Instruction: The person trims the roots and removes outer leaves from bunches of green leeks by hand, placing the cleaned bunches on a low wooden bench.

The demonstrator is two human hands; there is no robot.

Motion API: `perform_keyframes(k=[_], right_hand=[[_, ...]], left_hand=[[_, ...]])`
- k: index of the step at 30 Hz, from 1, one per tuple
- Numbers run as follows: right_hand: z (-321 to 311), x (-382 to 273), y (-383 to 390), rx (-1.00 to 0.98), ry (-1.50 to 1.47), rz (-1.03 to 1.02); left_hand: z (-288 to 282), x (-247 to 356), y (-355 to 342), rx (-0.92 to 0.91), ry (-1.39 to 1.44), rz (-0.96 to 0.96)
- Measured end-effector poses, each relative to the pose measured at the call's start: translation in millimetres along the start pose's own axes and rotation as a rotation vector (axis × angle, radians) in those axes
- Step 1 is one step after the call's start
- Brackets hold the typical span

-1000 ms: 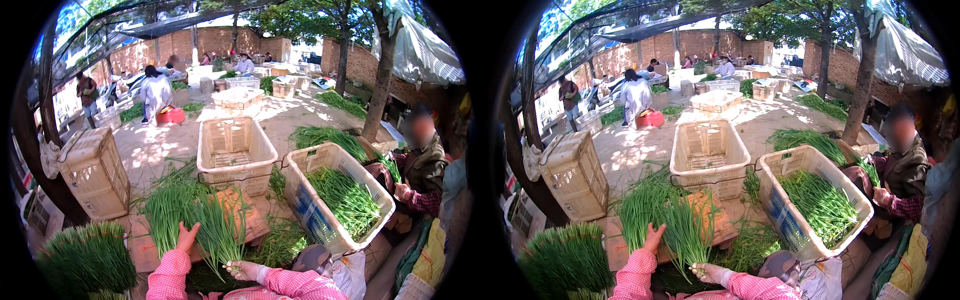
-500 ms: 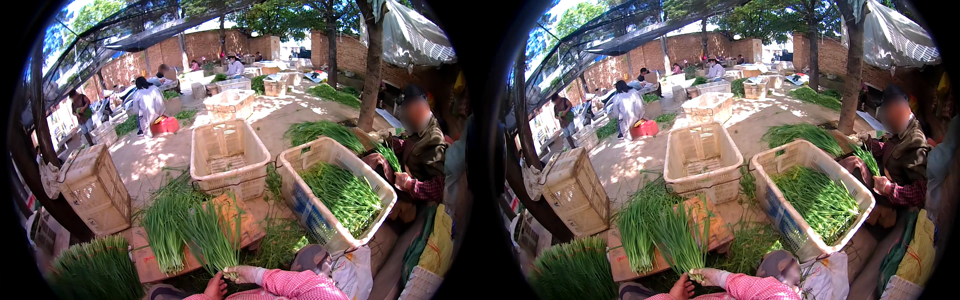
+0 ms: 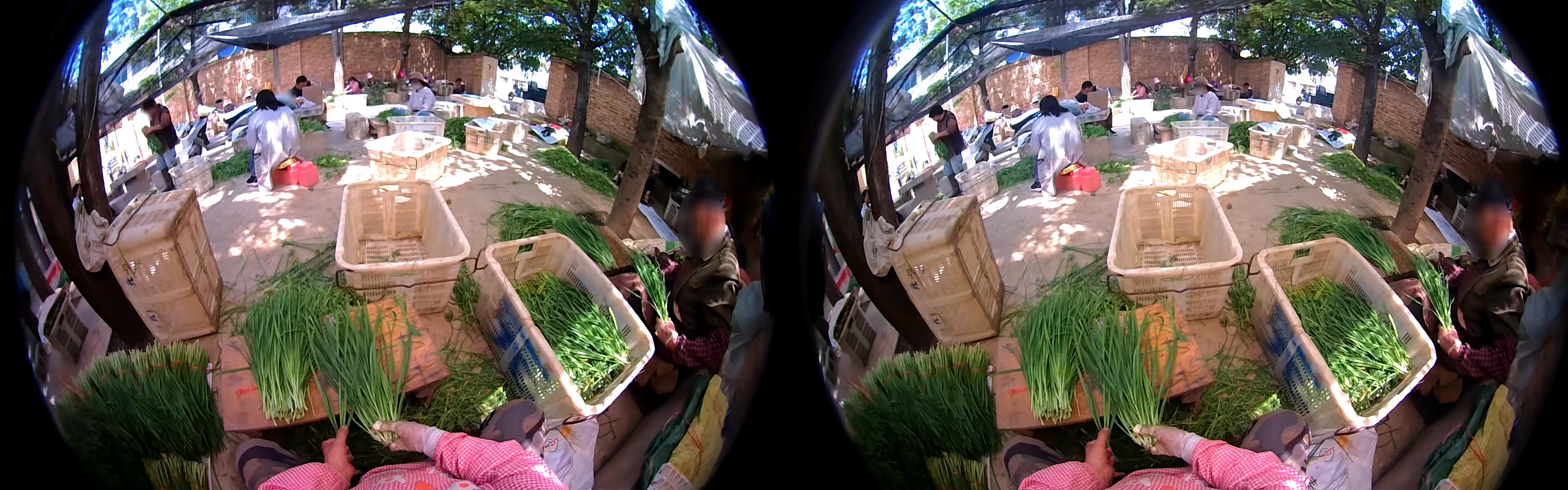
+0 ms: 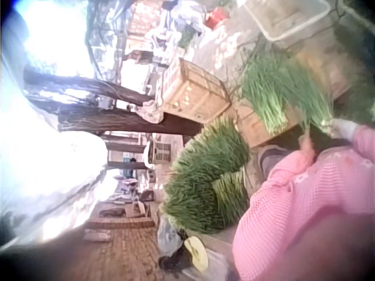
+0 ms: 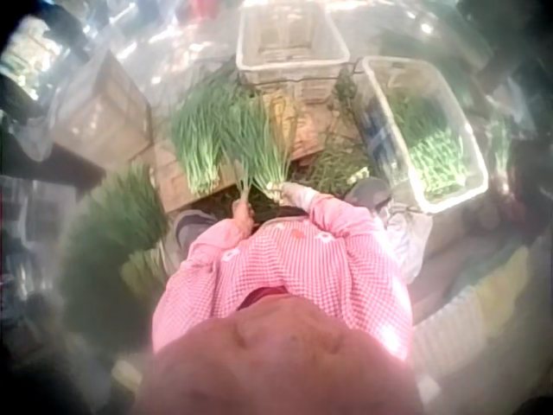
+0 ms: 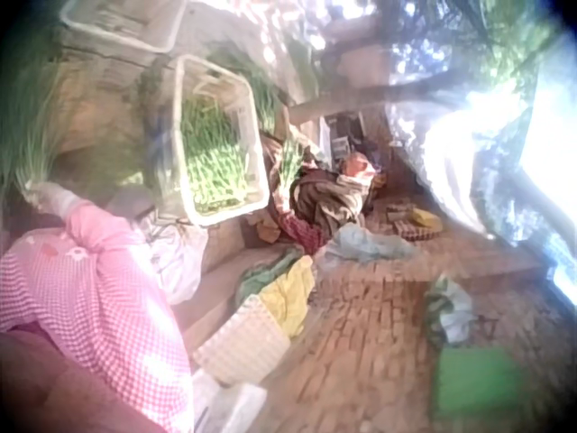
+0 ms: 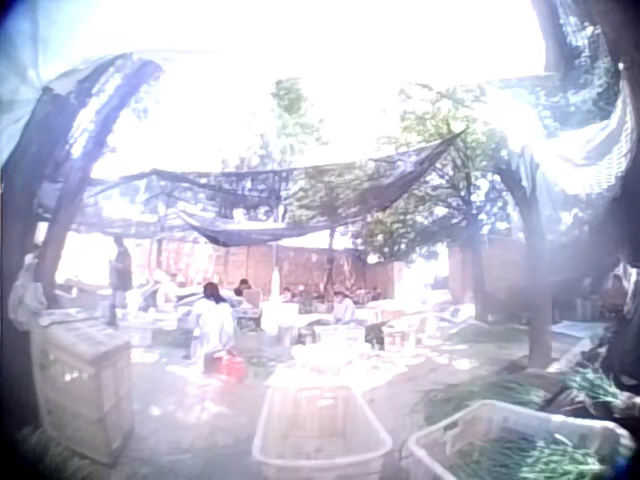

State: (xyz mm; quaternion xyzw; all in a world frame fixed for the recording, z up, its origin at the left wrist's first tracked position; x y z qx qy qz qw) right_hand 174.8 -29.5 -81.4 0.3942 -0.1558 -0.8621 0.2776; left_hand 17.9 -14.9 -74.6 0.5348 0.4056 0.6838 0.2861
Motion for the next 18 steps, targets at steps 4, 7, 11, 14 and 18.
perform_keyframes(k=[4,7,11,14,18], right_hand=[[-3.2,0.8,-9.8,-0.015,0.030,-0.014],[7.3,0.5,-8.8,-0.006,0.080,-0.019],[7.8,-33.0,4.2,0.010,0.314,-0.377],[27.1,-47.7,15.5,-0.055,0.111,-0.373],[-13.7,-15.9,3.4,0.022,0.068,-0.140]], left_hand=[[-4.7,-4.1,-30.0,-0.047,0.027,0.055],[15.8,7.0,-15.9,-0.230,-0.315,0.075],[72.5,30.7,13.1,-0.596,-0.277,0.429],[76.3,37.8,19.1,-0.635,-0.149,0.483],[77.0,3.9,4.3,-0.717,0.024,-0.035]])
Point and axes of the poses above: each hand's wrist, its own y-axis away from the middle knuckle, its own z-axis out of the palm, x = y × z, the point moved 7 cm from there along -y, towards the middle knuckle, and after that the axes turned 13 degrees about -z, right-handed, at the moved point
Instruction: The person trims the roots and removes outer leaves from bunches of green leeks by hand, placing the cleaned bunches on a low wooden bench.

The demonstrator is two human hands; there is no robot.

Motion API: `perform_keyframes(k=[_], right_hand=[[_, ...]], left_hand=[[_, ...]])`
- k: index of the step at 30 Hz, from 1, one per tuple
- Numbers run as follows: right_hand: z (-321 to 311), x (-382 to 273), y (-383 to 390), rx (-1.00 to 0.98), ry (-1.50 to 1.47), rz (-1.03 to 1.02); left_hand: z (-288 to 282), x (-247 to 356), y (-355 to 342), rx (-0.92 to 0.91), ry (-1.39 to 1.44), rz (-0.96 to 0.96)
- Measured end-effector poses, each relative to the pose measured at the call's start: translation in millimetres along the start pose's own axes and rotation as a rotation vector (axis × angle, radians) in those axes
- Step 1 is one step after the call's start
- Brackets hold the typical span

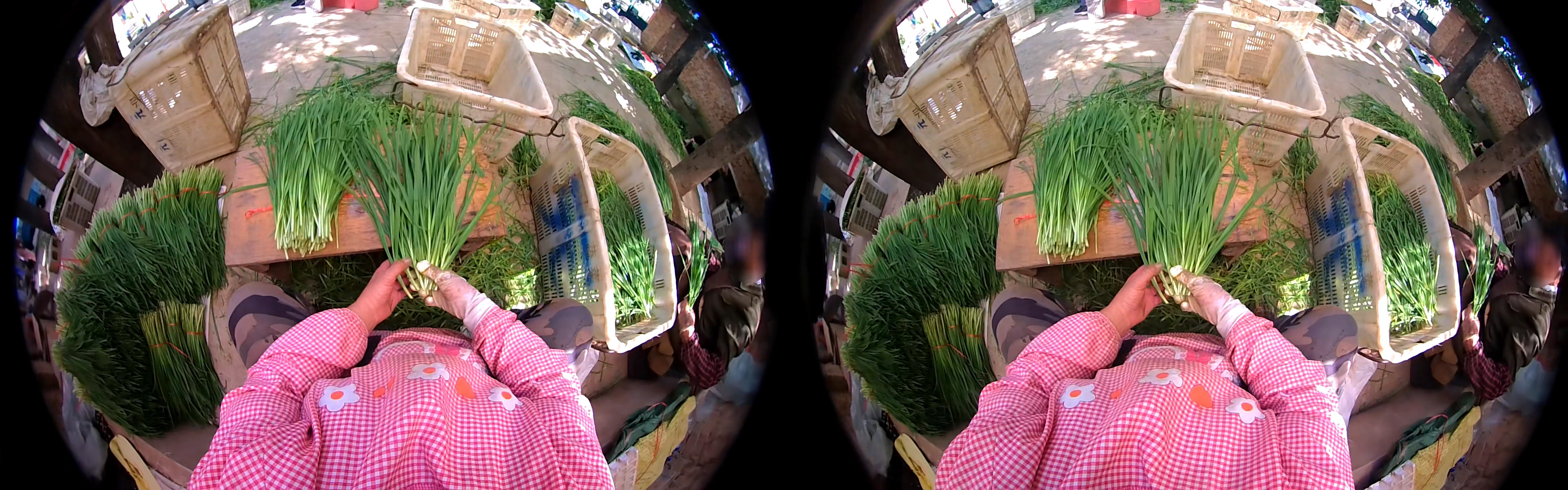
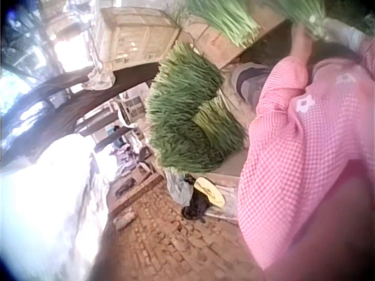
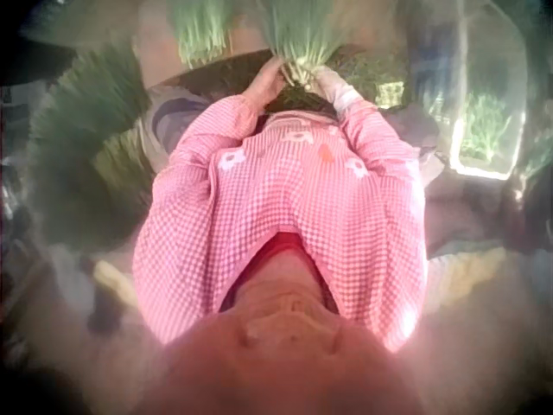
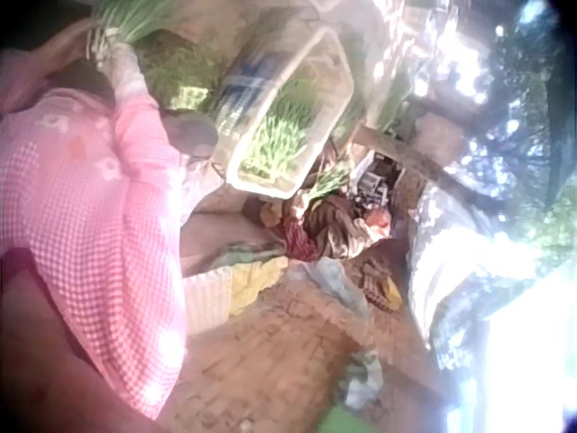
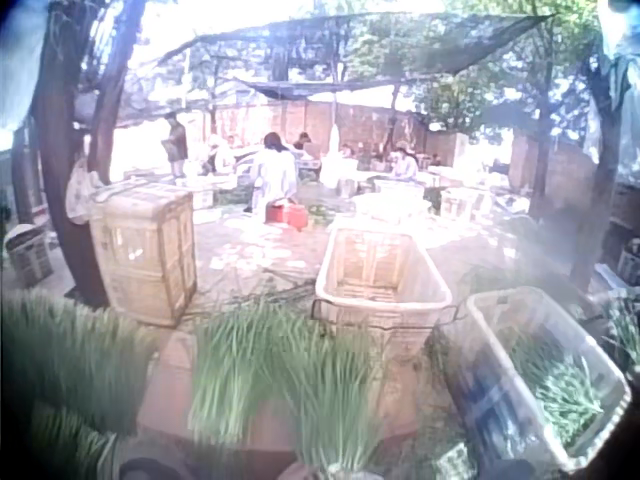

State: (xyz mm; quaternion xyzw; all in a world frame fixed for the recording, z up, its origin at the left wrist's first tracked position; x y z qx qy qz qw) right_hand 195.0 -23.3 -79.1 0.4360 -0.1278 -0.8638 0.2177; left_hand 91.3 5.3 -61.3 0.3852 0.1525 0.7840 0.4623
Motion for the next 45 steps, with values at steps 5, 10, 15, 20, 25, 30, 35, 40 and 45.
perform_keyframes(k=[5,10,15,20,25,30,35,40,45], right_hand=[[-0.9,-16.5,13.3,0.211,0.351,0.066],[-6.4,-24.1,10.0,0.192,0.664,-0.171],[-10.0,-29.1,18.9,0.398,0.187,-0.237],[-18.9,-21.2,14.2,0.361,0.052,-0.122],[-15.0,-15.3,7.5,0.351,0.109,-0.093],[4.6,-18.5,6.7,0.179,-0.070,-0.087],[44.3,-90.4,24.0,-0.011,-0.227,-0.324],[86.0,-200.1,67.9,-0.097,-0.147,-0.686],[86.7,-220.3,71.1,-0.028,0.011,-0.780]], left_hand=[[-10.5,-14.0,-17.2,-0.053,0.047,-0.101],[-4.9,-11.6,-28.1,-0.054,0.018,-0.085],[-12.4,-4.3,-27.9,-0.111,0.242,-0.087],[-15.9,-4.2,-19.2,-0.110,0.289,-0.183],[-6.4,9.3,-16.3,-0.127,0.281,-0.199],[-11.9,6.9,-23.5,-0.098,0.287,-0.243],[-12.7,6.6,-16.5,-0.079,0.267,-0.213],[-12.0,1.8,-17.0,-0.097,0.358,-0.225],[-7.9,0.3,-15.8,-0.119,0.398,-0.264]])
Point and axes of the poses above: each hand's wrist, its own y-axis away from the middle knuckle, its own z-axis out of the palm, x = y × z, the point moved 7 cm from there along -y, towards the middle knuckle, and after that the axes turned 13 degrees about -z, right-handed, at the moved point
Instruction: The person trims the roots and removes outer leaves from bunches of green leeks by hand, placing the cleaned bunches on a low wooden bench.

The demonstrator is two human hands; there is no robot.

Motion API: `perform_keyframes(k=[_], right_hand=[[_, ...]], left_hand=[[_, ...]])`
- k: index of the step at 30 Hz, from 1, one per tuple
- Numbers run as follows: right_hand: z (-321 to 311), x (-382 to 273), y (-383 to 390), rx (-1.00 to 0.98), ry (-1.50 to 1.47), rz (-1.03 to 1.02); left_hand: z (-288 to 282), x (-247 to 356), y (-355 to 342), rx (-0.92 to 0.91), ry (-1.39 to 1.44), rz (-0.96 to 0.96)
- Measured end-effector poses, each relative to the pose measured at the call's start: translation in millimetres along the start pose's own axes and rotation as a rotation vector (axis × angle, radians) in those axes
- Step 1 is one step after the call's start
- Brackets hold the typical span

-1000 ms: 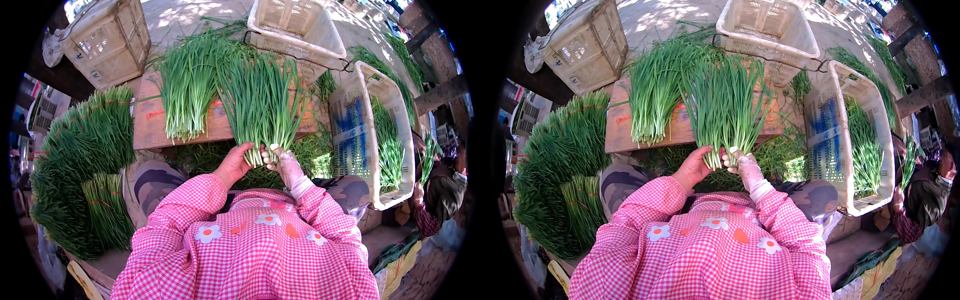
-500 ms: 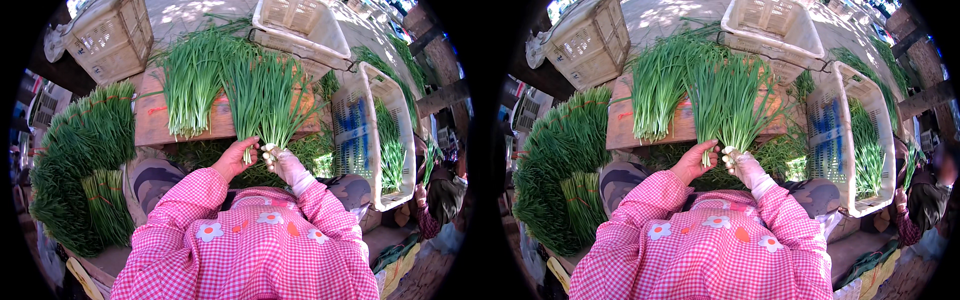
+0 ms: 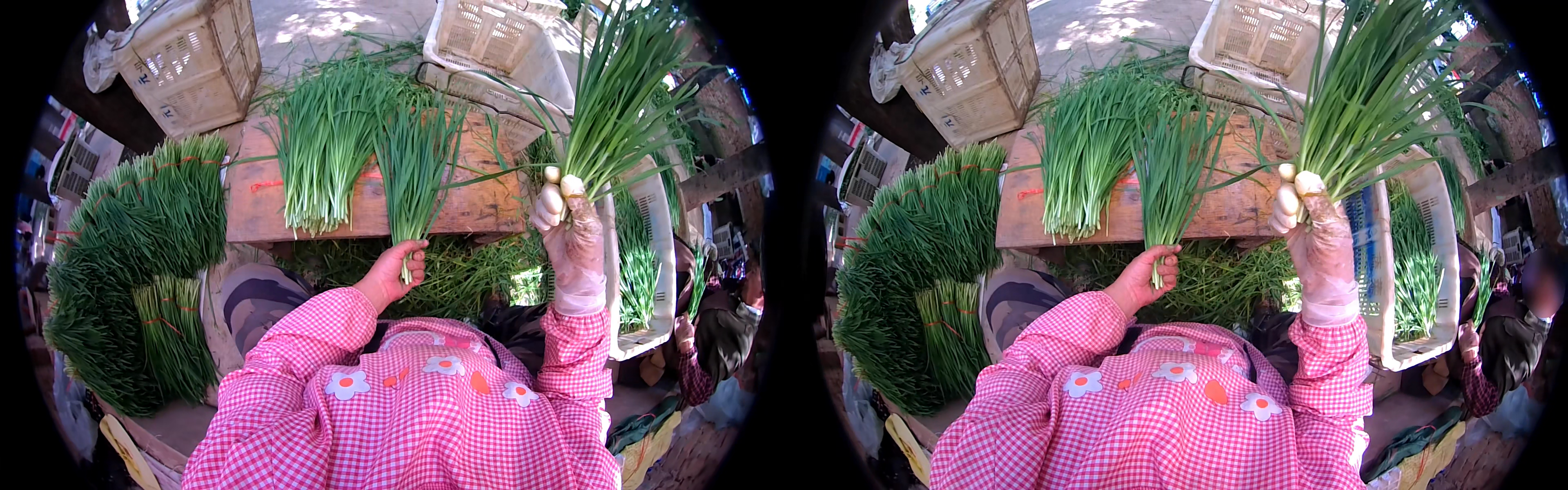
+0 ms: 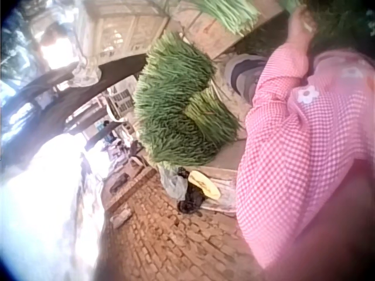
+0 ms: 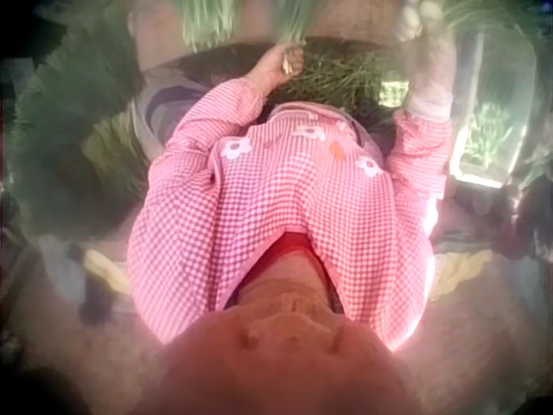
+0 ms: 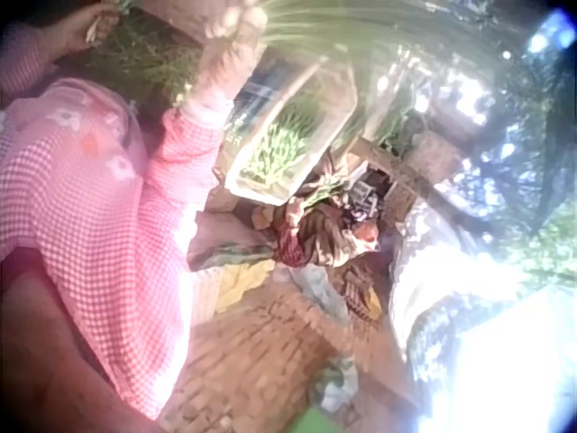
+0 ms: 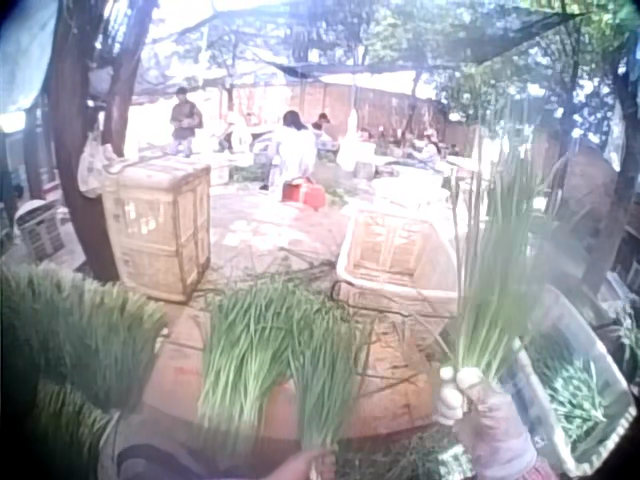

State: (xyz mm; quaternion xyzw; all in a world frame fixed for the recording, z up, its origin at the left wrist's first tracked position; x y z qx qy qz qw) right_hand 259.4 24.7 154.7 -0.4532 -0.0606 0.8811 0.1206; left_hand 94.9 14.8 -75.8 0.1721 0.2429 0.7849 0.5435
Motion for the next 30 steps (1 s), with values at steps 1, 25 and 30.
perform_keyframes(k=[1,25,30], right_hand=[[-8.0,12.9,1.2,0.009,0.005,0.024],[-57.3,130.9,91.5,-0.406,0.745,1.019],[-59.2,136.1,72.3,-0.183,0.872,0.524]], left_hand=[[1.4,-1.0,-0.2,0.000,-0.013,-0.004],[12.7,-13.8,4.2,-0.135,-0.181,0.064],[33.4,-18.9,9.5,-0.186,-0.313,0.124]])
Point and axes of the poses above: each hand's wrist, its own y-axis away from the middle knuckle, its own z-axis out of the palm, x = y × z, the point moved 7 cm from there along -y, towards the middle knuckle, and after that the axes turned 13 degrees about -z, right-handed, at the moved point
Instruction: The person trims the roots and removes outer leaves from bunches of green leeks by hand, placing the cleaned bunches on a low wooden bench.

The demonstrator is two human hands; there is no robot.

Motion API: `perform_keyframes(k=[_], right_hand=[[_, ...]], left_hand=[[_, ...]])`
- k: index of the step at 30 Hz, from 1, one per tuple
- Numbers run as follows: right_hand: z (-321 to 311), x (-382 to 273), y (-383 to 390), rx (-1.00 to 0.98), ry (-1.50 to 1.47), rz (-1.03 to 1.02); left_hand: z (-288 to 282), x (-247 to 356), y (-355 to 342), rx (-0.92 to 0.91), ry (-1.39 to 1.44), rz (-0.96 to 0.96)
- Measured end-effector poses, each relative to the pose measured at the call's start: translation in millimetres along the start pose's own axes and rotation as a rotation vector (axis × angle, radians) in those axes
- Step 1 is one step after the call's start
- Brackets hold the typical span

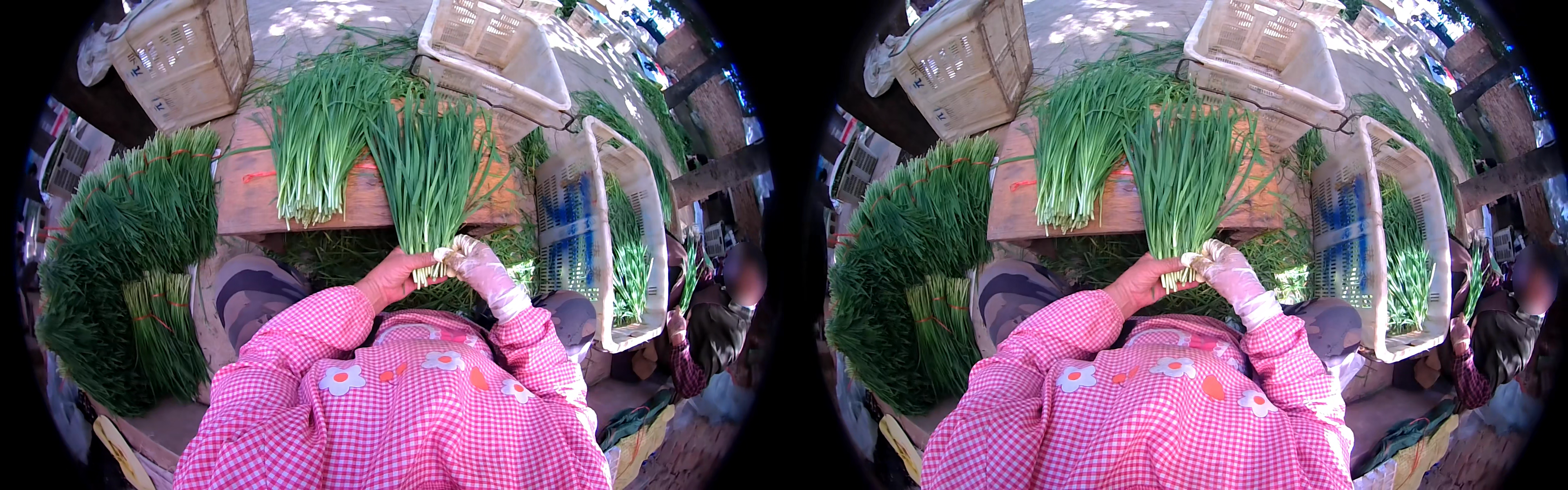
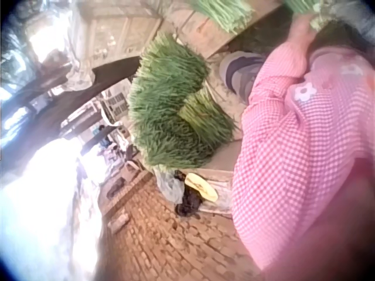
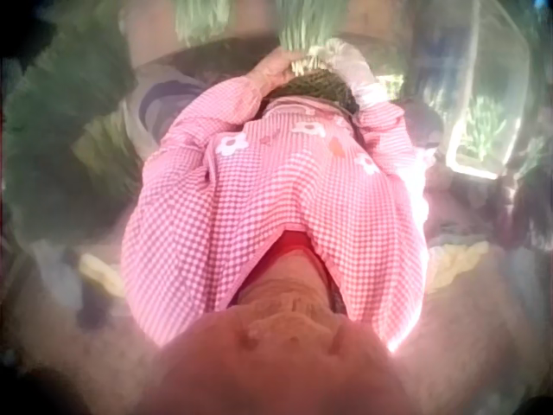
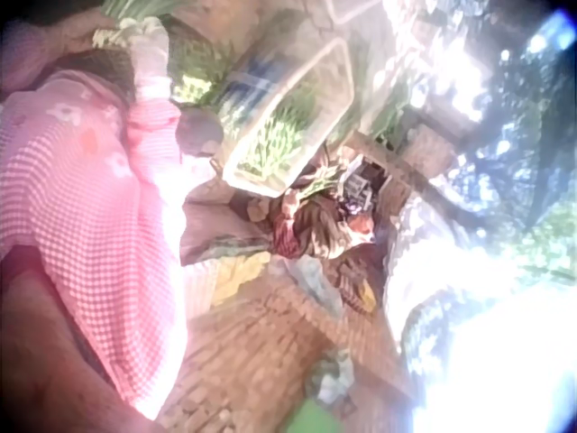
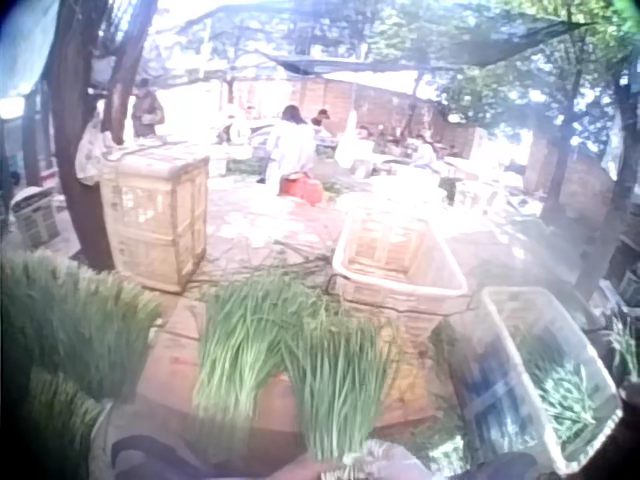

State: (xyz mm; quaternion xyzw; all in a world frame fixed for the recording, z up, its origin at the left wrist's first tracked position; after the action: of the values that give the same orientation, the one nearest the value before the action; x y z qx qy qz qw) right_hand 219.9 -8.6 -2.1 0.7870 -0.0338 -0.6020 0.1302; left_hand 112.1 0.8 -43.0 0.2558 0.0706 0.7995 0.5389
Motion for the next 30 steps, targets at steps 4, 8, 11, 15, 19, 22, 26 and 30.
perform_keyframes(k=[4,8,11,15,19,22,26,30], right_hand=[[5.4,3.6,0.8,0.040,-0.257,0.093],[4.1,5.8,0.9,0.027,-0.297,0.094],[3.8,16.3,-3.1,0.032,-0.248,0.015],[8.6,14.9,-3.3,0.011,-0.187,-0.035],[5.2,1.8,1.9,0.060,-0.564,0.044],[-16.6,-35.9,3.9,-0.008,-1.145,-0.238],[-33.2,-85.2,12.7,-0.122,-1.060,-0.445],[1.4,-51.3,3.4,-0.092,-0.380,-0.182]], left_hand=[[-16.1,-6.6,1.9,0.061,0.112,-0.055],[-24.7,-11.5,0.3,0.055,0.186,-0.100],[-17.0,-12.8,1.2,0.044,0.196,-0.146],[-17.4,-12.2,1.9,0.054,0.108,-0.145],[-19.8,-13.2,-2.1,-0.022,0.146,-0.147],[-19.4,-10.7,-0.9,0.001,0.104,-0.153],[-21.9,-7.8,2.5,0.151,0.035,-0.074],[-10.0,-9.5,5.0,0.191,-0.016,-0.100]])
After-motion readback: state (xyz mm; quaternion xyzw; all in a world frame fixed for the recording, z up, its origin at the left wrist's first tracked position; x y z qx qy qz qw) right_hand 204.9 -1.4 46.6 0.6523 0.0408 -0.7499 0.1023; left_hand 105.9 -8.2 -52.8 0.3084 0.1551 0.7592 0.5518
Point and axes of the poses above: each hand's wrist, its own y-axis away from the middle knuckle, its own z-axis out of the palm, x = y × z, the point moved 7 cm from there along -y, towards the middle knuckle, and after that the axes turned 13 degrees about -z, right-handed, at the moved point
